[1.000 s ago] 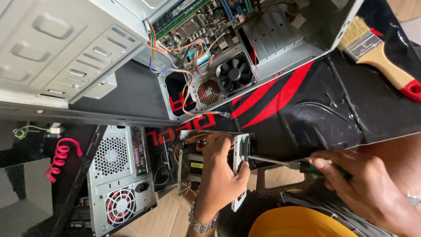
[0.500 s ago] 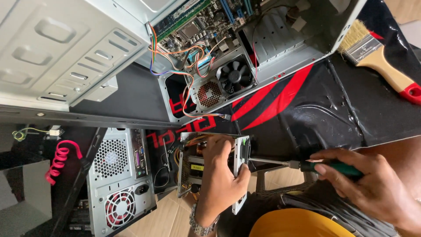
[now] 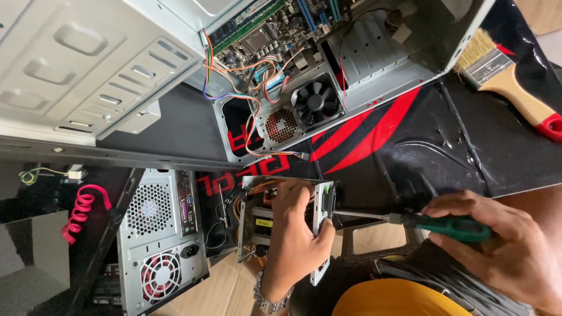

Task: The person is using a screwdriver to remove screws from a computer power supply unit to open its casing.

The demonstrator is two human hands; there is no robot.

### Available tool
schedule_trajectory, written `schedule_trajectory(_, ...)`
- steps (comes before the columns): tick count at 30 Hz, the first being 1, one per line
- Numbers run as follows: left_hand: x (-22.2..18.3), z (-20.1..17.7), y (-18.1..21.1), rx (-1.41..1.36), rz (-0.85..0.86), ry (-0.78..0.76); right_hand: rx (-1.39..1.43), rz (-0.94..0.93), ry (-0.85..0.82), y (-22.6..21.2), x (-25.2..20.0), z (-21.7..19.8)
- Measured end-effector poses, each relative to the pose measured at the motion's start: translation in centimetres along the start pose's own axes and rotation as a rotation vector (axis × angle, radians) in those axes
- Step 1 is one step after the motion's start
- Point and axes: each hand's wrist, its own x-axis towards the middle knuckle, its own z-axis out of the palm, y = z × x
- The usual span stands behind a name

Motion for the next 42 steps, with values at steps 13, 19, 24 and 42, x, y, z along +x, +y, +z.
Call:
schedule_trajectory(13,0.0,0.0,-0.1,-0.022,-0.014,0.001,-0.012,0.378,-0.072,0.4,-1.0,0.9)
schedule_trajectory(19,0.4,-0.7,0.3,0.01,0.111,-0.069,0.04,0.23,-0.006,-1.5,-1.2,0.8)
schedule_trajectory(24,0.1,-0.2,0.3,-0.019,-0.006,-0.038,0.126,0.174,0.01,-0.3,-1.8,1.7)
schedule_trajectory(42,0.4,-0.9,-0.5,-0.059,0.043,-0.113,0.071,0.161,-0.008,1.6,-1.6,1.8)
